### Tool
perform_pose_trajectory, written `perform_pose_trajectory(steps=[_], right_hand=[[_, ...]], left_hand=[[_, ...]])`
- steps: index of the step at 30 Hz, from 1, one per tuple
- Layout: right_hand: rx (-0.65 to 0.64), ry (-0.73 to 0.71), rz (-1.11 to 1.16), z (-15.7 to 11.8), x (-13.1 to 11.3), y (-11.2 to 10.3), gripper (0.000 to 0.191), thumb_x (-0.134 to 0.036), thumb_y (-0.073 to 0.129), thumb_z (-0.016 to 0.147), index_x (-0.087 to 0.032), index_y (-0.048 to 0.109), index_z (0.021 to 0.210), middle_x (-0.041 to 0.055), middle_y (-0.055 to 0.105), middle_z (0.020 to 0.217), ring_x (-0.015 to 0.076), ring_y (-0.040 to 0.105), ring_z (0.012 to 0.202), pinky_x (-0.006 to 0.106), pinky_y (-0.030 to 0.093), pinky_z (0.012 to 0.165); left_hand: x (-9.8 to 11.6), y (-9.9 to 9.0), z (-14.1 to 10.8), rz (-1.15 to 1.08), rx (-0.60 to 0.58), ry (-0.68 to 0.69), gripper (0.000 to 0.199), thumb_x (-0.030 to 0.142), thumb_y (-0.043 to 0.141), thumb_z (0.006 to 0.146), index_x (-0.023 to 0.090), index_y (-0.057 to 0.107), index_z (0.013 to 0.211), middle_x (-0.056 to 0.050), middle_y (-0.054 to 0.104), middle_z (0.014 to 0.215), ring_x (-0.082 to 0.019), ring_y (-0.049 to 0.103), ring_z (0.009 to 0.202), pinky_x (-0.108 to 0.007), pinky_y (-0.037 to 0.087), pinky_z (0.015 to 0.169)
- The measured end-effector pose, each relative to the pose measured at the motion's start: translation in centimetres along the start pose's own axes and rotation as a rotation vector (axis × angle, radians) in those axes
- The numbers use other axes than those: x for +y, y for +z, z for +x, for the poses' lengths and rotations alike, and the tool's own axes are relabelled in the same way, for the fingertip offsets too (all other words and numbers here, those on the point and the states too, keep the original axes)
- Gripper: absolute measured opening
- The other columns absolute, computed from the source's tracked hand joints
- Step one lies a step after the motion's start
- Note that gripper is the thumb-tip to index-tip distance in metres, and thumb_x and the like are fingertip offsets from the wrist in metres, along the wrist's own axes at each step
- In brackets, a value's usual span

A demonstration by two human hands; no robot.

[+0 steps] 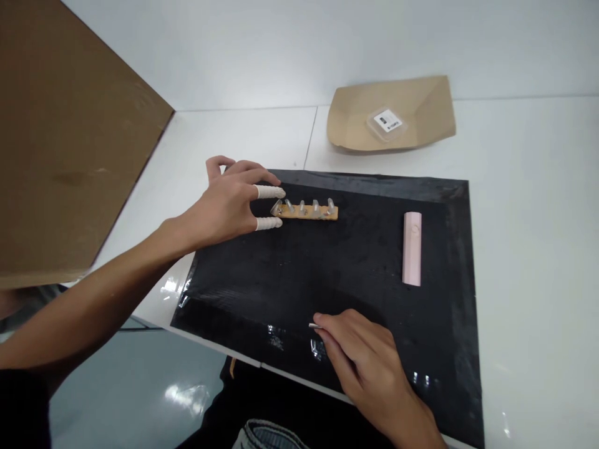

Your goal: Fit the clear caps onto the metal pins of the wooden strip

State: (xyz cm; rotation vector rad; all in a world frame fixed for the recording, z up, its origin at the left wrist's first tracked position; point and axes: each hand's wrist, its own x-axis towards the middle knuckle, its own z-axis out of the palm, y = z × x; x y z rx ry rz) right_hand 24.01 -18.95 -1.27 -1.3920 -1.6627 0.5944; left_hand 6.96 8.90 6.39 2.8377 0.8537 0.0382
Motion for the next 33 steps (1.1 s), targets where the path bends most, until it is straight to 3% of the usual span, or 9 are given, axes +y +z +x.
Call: perform_pose_trajectory(steps=[7,16,33], right_hand=[[0.005,-0.001,0.002,-0.1,0.2,0.0,0.027,-0.009,0.057,0.104,-0.018,0.066,0.127,0.0021,0.075,0.095,0.0109,0.071,0.081,0.025,0.058,0.072],[-0.002,-0.006,0.003,-0.3,0.0,0.0,0.026,-0.008,0.057,0.105,-0.017,0.067,0.127,0.0027,0.074,0.093,0.0109,0.069,0.08,0.025,0.058,0.071],[-0.014,0.016,0.006,-0.1,-0.1,-0.1,0.028,-0.009,0.059,0.103,-0.019,0.067,0.128,0.0027,0.075,0.094,0.0126,0.071,0.08,0.026,0.06,0.07]], left_hand=[[-0.2,-0.2,1.3,0.046,-0.083,0.039,0.02,0.035,0.071,0.09,0.027,0.08,0.105,-0.006,0.075,0.126,-0.033,0.058,0.125,-0.062,0.021,0.114],[-0.6,-0.2,1.3,0.012,-0.025,0.052,0.013,0.029,0.07,0.088,0.025,0.08,0.093,-0.004,0.077,0.115,-0.03,0.061,0.119,-0.063,0.019,0.116],[-0.4,0.9,0.2,-0.075,0.054,-0.044,0.03,0.051,0.083,0.083,0.027,0.08,0.101,-0.006,0.078,0.119,-0.032,0.064,0.117,-0.06,0.022,0.111]])
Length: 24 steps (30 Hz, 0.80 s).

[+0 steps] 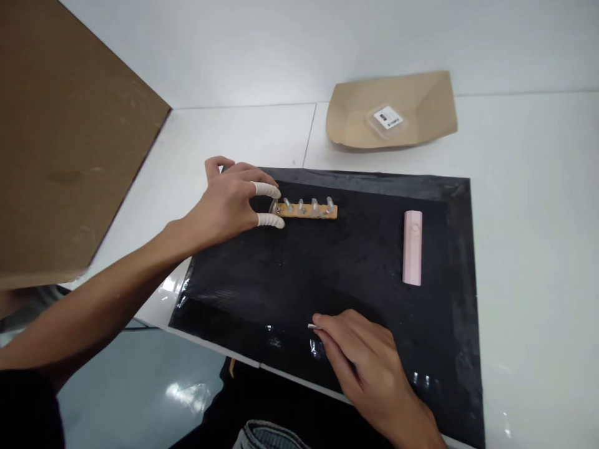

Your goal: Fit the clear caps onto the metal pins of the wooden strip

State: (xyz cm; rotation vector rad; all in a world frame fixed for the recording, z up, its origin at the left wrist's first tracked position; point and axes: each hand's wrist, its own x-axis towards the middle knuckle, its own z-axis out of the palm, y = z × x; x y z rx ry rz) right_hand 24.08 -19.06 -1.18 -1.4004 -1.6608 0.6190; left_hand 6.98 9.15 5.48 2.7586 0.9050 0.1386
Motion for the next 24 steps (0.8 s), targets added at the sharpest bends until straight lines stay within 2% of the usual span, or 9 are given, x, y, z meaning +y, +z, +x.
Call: perform_pose_trajectory(steps=[4,10,24], right_hand=[[-0.002,-0.007,0.006,-0.06,0.06,0.04,0.029,-0.007,0.058,0.103,-0.018,0.066,0.128,0.0029,0.075,0.096,0.0116,0.071,0.083,0.025,0.059,0.073],[-0.003,-0.015,0.007,0.15,-0.07,0.0,0.027,-0.008,0.058,0.104,-0.018,0.067,0.127,0.0028,0.075,0.093,0.0121,0.071,0.08,0.026,0.059,0.07],[0.013,-0.009,0.003,0.05,0.09,0.14,0.029,-0.008,0.057,0.103,-0.019,0.068,0.127,0.0027,0.075,0.092,0.0134,0.072,0.078,0.028,0.059,0.067]], left_hand=[[0.15,-0.14,0.08,0.015,-0.034,-0.025,0.031,0.048,0.084,0.082,0.025,0.079,0.103,-0.008,0.076,0.12,-0.033,0.063,0.119,-0.059,0.02,0.111],[0.12,-0.27,-0.12,0.04,0.0,-0.008,0.054,0.051,0.087,0.079,0.024,0.073,0.123,-0.011,0.072,0.132,-0.035,0.06,0.122,-0.058,0.023,0.111],[-0.03,-0.56,-0.04,0.044,-0.069,0.044,0.027,0.038,0.079,0.088,0.028,0.077,0.113,-0.007,0.071,0.136,-0.033,0.054,0.13,-0.058,0.022,0.11]])
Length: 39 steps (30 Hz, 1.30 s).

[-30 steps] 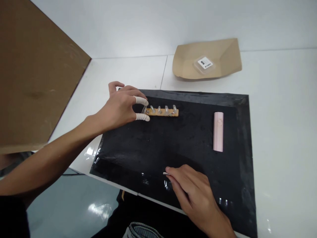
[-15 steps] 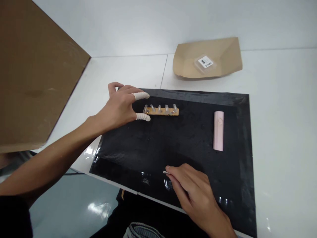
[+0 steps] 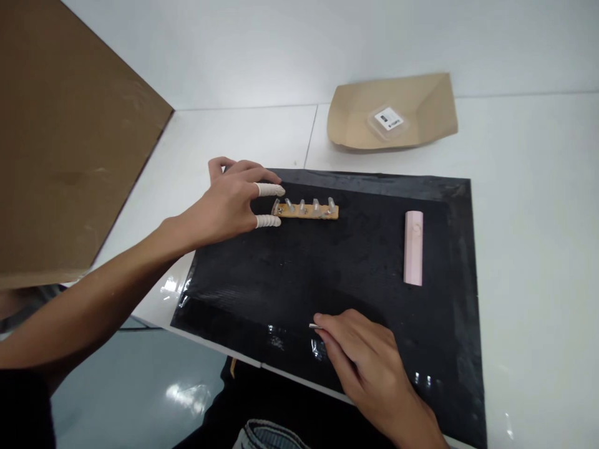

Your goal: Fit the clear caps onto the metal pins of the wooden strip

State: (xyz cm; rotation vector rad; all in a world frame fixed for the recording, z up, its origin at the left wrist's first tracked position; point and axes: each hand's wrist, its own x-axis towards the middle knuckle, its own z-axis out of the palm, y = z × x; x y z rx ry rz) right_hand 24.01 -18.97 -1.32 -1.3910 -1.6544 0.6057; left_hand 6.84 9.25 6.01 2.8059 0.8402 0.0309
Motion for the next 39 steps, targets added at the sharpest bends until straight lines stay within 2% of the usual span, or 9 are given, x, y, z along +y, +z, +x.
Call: perform_pose_trajectory(steps=[4,9,16,23,27,32,39], right_hand=[[-0.001,-0.011,0.002,-0.02,0.0,0.0,0.029,-0.007,0.057,0.103,-0.019,0.067,0.128,0.0031,0.075,0.093,0.0131,0.071,0.078,0.028,0.06,0.068],[0.001,-0.013,0.002,-0.1,-0.07,-0.06,0.027,-0.008,0.056,0.104,-0.018,0.066,0.127,0.0026,0.074,0.092,0.012,0.071,0.078,0.026,0.059,0.068],[0.001,-0.009,-0.011,-0.01,-0.09,0.01,0.025,-0.01,0.057,0.104,-0.018,0.067,0.126,0.0019,0.074,0.09,0.0123,0.071,0.076,0.026,0.059,0.067],[-0.015,0.0,0.011,-0.11,-0.12,-0.02,0.029,-0.007,0.058,0.103,-0.018,0.066,0.129,0.0028,0.074,0.093,0.0126,0.071,0.079,0.027,0.059,0.07],[-0.01,-0.003,-0.002,-0.14,-0.03,-0.14,0.028,-0.007,0.057,0.103,-0.018,0.066,0.128,0.0018,0.074,0.093,0.0118,0.071,0.078,0.026,0.059,0.069],[-0.002,-0.005,-0.007,-0.09,0.06,-0.03,0.028,-0.007,0.058,0.103,-0.018,0.067,0.127,0.0021,0.075,0.093,0.0128,0.071,0.079,0.027,0.059,0.069],[0.002,-0.016,-0.009,-0.09,0.03,0.0,0.028,-0.007,0.057,0.104,-0.018,0.066,0.127,0.0028,0.075,0.094,0.0125,0.071,0.081,0.026,0.059,0.071]], left_hand=[[0.11,-0.07,0.07,-0.011,0.006,-0.015,0.02,0.037,0.078,0.088,0.029,0.079,0.106,-0.005,0.072,0.134,-0.033,0.053,0.13,-0.061,0.02,0.111],[0.37,-0.17,0.08,-0.027,0.023,-0.048,0.019,0.034,0.08,0.085,0.027,0.08,0.103,-0.007,0.072,0.132,-0.036,0.052,0.133,-0.065,0.019,0.112],[0.56,0.02,0.27,-0.024,0.038,-0.028,0.018,0.032,0.078,0.084,0.029,0.081,0.101,-0.006,0.074,0.127,-0.037,0.052,0.131,-0.067,0.019,0.113],[0.73,-0.07,0.39,-0.028,0.007,-0.051,0.028,0.031,0.08,0.083,0.026,0.078,0.111,-0.008,0.073,0.131,-0.038,0.052,0.133,-0.065,0.018,0.113],[0.62,-0.19,0.15,-0.026,0.032,-0.036,0.036,0.035,0.081,0.084,0.028,0.075,0.119,-0.008,0.072,0.134,-0.037,0.051,0.132,-0.063,0.02,0.112],[0.25,-0.48,-0.11,-0.008,0.03,-0.026,0.037,0.04,0.082,0.083,0.029,0.076,0.118,-0.009,0.072,0.133,-0.037,0.051,0.132,-0.063,0.02,0.111],[-0.06,-0.39,0.23,-0.024,-0.047,-0.063,0.038,0.045,0.084,0.084,0.025,0.077,0.116,-0.01,0.07,0.138,-0.036,0.05,0.136,-0.061,0.019,0.112]])
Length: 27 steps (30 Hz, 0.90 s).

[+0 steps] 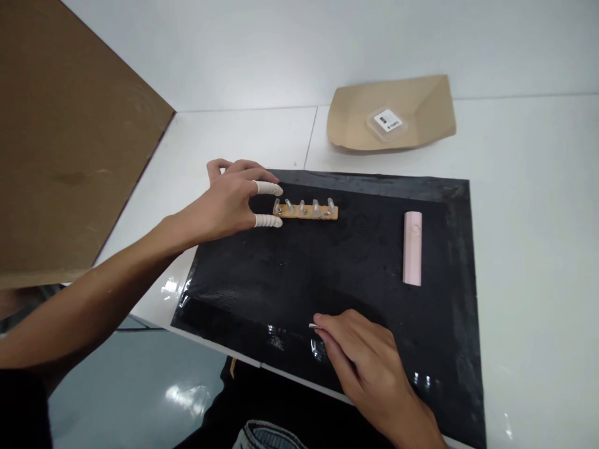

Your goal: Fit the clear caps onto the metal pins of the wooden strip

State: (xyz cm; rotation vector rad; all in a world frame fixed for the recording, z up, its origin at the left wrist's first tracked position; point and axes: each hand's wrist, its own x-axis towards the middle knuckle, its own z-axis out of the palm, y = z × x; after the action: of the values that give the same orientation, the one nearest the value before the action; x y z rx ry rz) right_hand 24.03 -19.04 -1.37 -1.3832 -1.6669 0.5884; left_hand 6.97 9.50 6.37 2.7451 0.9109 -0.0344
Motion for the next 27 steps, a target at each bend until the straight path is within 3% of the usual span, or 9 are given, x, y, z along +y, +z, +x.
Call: perform_pose_trajectory(steps=[8,13,16,27], right_hand=[[0.0,0.005,0.004,0.0,0.0,0.1,0.026,-0.008,0.058,0.104,-0.018,0.067,0.127,0.0021,0.074,0.093,0.0109,0.07,0.081,0.024,0.057,0.072],[-0.013,0.008,-0.003,-0.1,0.0,0.0,0.026,-0.009,0.057,0.105,-0.018,0.067,0.127,0.0022,0.074,0.093,0.0112,0.07,0.08,0.025,0.058,0.071],[-0.003,0.0,0.0,-0.1,0.0,0.0,0.026,-0.009,0.057,0.105,-0.018,0.067,0.127,0.0019,0.074,0.092,0.0108,0.07,0.079,0.025,0.057,0.071],[-0.003,0.014,0.018,-0.2,0.0,0.1,0.027,-0.009,0.058,0.104,-0.017,0.067,0.128,0.0015,0.072,0.092,0.0102,0.068,0.08,0.024,0.057,0.071]], left_hand=[[0.3,-0.1,0.3,-0.021,-0.006,-0.022,0.028,0.04,0.087,0.081,0.023,0.078,0.101,-0.006,0.072,0.136,-0.034,0.052,0.137,-0.058,0.017,0.112],[0.2,-0.2,0.1,0.013,-0.039,-0.025,0.051,0.038,0.087,0.081,0.024,0.07,0.127,-0.011,0.067,0.144,-0.036,0.049,0.14,-0.057,0.018,0.112],[0.0,-0.2,-0.1,0.022,-0.061,0.003,0.053,0.035,0.083,0.085,0.025,0.066,0.134,-0.011,0.064,0.147,-0.036,0.046,0.142,-0.057,0.018,0.112],[-1.5,1.0,-0.4,-0.012,0.083,0.156,0.034,0.033,0.076,0.089,0.028,0.071,0.122,-0.009,0.064,0.147,-0.036,0.044,0.145,-0.058,0.019,0.112]])
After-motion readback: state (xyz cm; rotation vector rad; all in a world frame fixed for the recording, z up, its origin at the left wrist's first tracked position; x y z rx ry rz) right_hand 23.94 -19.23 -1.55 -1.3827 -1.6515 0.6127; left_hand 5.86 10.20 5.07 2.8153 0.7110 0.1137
